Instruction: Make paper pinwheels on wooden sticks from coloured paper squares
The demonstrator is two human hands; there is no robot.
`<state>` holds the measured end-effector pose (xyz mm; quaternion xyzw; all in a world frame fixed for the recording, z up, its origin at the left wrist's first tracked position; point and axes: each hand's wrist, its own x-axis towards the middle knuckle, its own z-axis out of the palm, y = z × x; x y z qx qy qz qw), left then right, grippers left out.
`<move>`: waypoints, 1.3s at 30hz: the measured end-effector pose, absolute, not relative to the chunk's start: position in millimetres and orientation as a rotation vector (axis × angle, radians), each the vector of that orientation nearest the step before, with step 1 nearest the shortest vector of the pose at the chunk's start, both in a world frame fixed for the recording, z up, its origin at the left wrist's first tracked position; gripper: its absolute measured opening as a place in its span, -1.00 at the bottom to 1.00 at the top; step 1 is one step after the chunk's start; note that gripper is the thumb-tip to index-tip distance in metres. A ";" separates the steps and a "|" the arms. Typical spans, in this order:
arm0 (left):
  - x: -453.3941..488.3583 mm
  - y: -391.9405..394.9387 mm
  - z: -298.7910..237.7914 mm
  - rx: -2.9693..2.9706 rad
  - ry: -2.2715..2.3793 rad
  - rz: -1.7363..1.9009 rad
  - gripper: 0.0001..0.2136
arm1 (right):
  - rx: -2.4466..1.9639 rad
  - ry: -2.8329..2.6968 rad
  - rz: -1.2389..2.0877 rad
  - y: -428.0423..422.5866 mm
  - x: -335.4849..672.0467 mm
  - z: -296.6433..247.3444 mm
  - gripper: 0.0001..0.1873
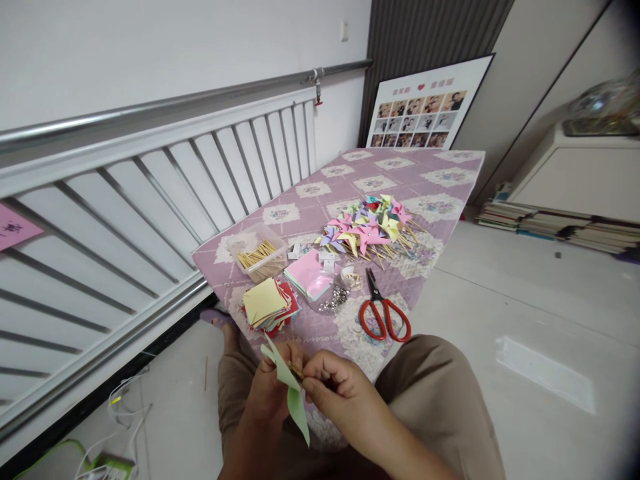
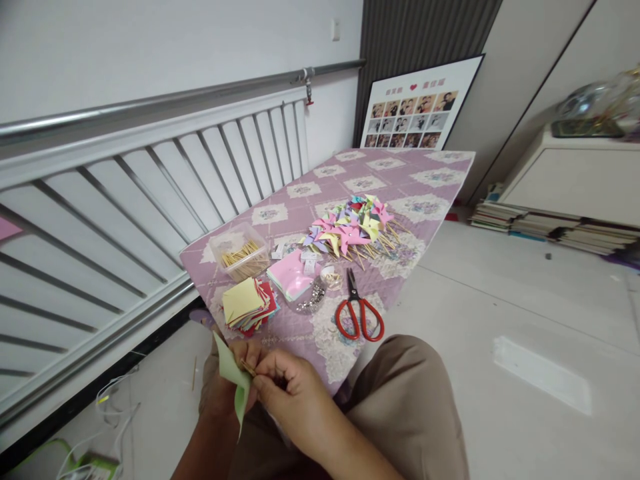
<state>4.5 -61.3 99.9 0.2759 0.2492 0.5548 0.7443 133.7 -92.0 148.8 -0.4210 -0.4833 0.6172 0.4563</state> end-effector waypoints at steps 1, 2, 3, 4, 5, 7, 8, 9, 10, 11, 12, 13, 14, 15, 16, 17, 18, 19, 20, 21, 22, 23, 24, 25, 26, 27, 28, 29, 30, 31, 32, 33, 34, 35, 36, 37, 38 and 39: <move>4.5 -61.3 99.0 0.603 0.549 1.219 -0.62 | -1.039 -1.198 1.520 -91.7 133.9 148.1 -0.84; 4.7 -61.3 98.1 0.599 0.559 1.221 -0.62 | -1.041 -1.206 1.516 -91.3 134.0 147.2 -0.85; 5.0 -61.3 97.5 0.594 0.572 1.223 -0.62 | -1.043 -1.215 1.508 -90.7 134.1 146.2 -0.85; 5.4 -61.2 97.2 0.588 0.585 1.225 -0.62 | -1.044 -1.226 1.502 -90.0 134.2 145.2 -0.85; 5.9 -61.1 97.4 0.582 0.591 1.227 -0.63 | -1.044 -1.238 1.496 -89.2 134.2 144.4 -0.85; 6.7 -60.6 99.2 0.575 0.575 1.226 -0.63 | -1.045 -1.262 1.482 -87.5 134.4 143.0 -0.85; 7.1 -60.2 100.7 0.571 0.558 1.222 -0.63 | -1.048 -1.271 1.472 -86.9 134.5 142.4 -0.84; 7.4 -59.9 102.3 0.567 0.540 1.212 -0.64 | -1.050 -1.279 1.462 -86.5 134.7 142.0 -0.83; 7.7 -59.6 103.9 0.560 0.524 1.201 -0.64 | -1.054 -1.286 1.456 -86.2 134.9 141.7 -0.83; 7.8 -59.3 105.2 0.552 0.512 1.191 -0.63 | -1.059 -1.289 1.455 -86.1 135.1 141.6 -0.83; 7.9 -59.0 106.2 0.546 0.506 1.180 -0.63 | -1.066 -1.287 1.459 -86.0 135.4 141.5 -0.82; 7.8 -58.8 106.7 0.543 0.508 1.175 -0.63 | -1.072 -1.282 1.466 -86.0 135.8 141.5 -0.82; 7.8 -58.6 106.9 0.546 0.515 1.171 -0.64 | -1.074 -1.277 1.476 -85.8 136.2 141.5 -0.81; 7.8 -58.4 106.9 0.554 0.522 1.172 -0.64 | -1.073 -1.270 1.486 -85.5 136.6 141.4 -0.80; 7.9 -58.2 106.8 0.562 0.528 1.176 -0.65 | -1.069 -1.262 1.498 -85.1 137.2 141.1 -0.79; 8.2 -58.1 106.8 0.566 0.539 1.181 -0.66 | -1.060 -1.254 1.511 -84.6 137.7 140.7 -0.78; 8.7 -58.1 107.0 0.561 0.555 1.185 -0.67 | -1.053 -1.242 1.522 -84.1 138.4 140.2 -0.76; 9.5 -58.2 107.6 0.545 0.577 1.187 -0.68 | -1.050 -1.231 1.530 -83.6 139.1 139.6 -0.75; 10.6 -58.4 108.5 0.521 0.608 1.190 -0.70 | -1.049 -1.218 1.533 -83.1 139.8 138.9 -0.74; 11.9 -58.9 109.7 0.490 0.651 1.194 -0.72 | -1.048 -1.205 1.533 -82.8 140.7 138.2 -0.74; 13.5 -59.5 111.1 0.458 0.700 1.197 -0.73 | -1.049 -1.193 1.533 -82.5 141.6 137.5 -0.74; 15.3 -60.2 112.6 0.426 0.744 1.207 -0.74 | -1.054 -1.179 1.535 -82.3 142.6 136.8 -0.74; 17.2 -61.0 114.1 0.399 0.778 1.220 -0.73 | -1.060 -1.165 1.543 -82.1 143.6 136.2 -0.75; 19.1 -61.7 115.4 0.380 0.804 1.232 -0.73 | -1.071 -1.149 1.552 -81.9 144.6 135.5 -0.75; 21.0 -62.3 116.6 0.368 0.821 1.241 -0.73 | -1.082 -1.137 1.560 -81.6 145.5 134.7 -0.76; 22.7 -62.6 117.6 0.368 0.828 1.242 -0.74 | -1.095 -1.127 1.567 -81.3 146.1 133.8 -0.77; 24.2 -62.7 118.2 0.374 0.830 1.239 -0.75 | -1.104 -1.116 1.577 -80.8 146.3 132.5 -0.78; 25.5 -62.6 118.4 0.383 0.834 1.224 -0.77 | -1.113 -1.097 1.591 -80.4 146.1 131.1 -0.79; 26.4 -62.2 118.4 0.393 0.836 1.202 -0.79 | -1.119 -1.067 1.613 -79.9 145.3 129.4 -0.78; 27.1 -61.5 118.1 0.401 0.831 1.182 -0.80 | -1.127 -1.021 1.637 -79.4 144.1 127.5 -0.77; 27.5 -60.8 117.7 0.412 0.821 1.168 -0.81 | -1.133 -0.964 1.662 -78.9 142.5 125.6 -0.74; 27.6 -60.1 117.5 0.426 0.812 1.160 -0.82 | -1.138 -0.905 1.684 -78.3 140.8 123.8 -0.72; 27.6 -59.4 117.6 0.440 0.806 1.162 -0.83 | -1.141 -0.855 1.702 -77.7 139.2 122.2 -0.70; 27.4 -58.8 118.0 0.454 0.800 1.169 -0.83 | -1.142 -0.815 1.715 -77.0 137.9 120.9 -0.68; 27.0 -58.3 118.8 0.465 0.797 1.173 -0.83 | -1.141 -0.784 1.729 -76.3 136.9 119.9 -0.68; 26.5 -57.8 119.8 0.473 0.797 1.169 -0.84 | -1.140 -0.761 1.746 -75.6 136.4 119.2 -0.67; 25.9 -57.3 120.7 0.476 0.796 1.161 -0.84 | -1.138 -0.746 1.765 -75.0 136.3 118.9 -0.67; 25.2 -56.9 121.3 0.478 0.791 1.149 -0.85 | -1.139 -0.732 1.779 -74.6 136.6 118.8 -0.67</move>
